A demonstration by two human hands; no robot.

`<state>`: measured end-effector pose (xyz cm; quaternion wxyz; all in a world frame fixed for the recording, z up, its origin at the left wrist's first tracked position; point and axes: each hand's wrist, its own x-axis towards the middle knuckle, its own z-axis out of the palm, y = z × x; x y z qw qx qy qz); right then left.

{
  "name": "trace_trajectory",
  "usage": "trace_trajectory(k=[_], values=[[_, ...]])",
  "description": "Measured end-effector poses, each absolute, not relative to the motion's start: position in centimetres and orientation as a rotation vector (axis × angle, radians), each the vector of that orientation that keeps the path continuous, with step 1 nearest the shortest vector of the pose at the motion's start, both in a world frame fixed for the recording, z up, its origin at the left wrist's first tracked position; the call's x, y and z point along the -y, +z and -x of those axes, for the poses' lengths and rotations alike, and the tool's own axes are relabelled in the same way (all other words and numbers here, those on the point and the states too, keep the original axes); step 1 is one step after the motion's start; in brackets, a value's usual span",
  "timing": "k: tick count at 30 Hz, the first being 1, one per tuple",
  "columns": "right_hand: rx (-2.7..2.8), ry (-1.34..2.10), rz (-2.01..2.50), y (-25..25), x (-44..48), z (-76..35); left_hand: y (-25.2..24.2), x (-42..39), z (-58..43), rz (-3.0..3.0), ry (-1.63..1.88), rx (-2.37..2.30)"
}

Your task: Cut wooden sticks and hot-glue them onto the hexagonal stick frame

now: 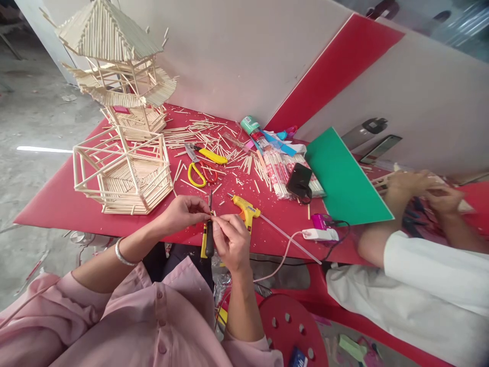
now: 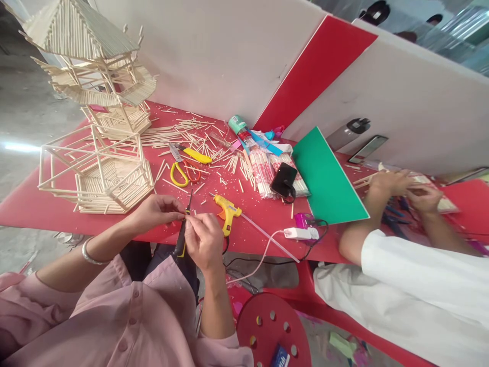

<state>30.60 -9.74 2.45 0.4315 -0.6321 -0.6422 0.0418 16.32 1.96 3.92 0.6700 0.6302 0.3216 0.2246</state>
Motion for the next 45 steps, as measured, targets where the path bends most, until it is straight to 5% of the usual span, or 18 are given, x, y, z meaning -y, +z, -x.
trace_trajectory(k=[15, 29, 45], values=[[1.421, 0.613, 1.520, 2.7, 8.3, -31.7, 3.3, -1.8, -16.4, -1.425, 0.689, -0.747], [1.672, 0.142, 1.633, 3.2, 8.2, -31.3, 2.3, 0.9, -17.3, -1.511, 1.027, -0.922], [1.706, 0.570, 1.333, 1.9, 5.4, -33.7, 1.1, 0.8, -17.1, -1.274, 1.095, -0.884]])
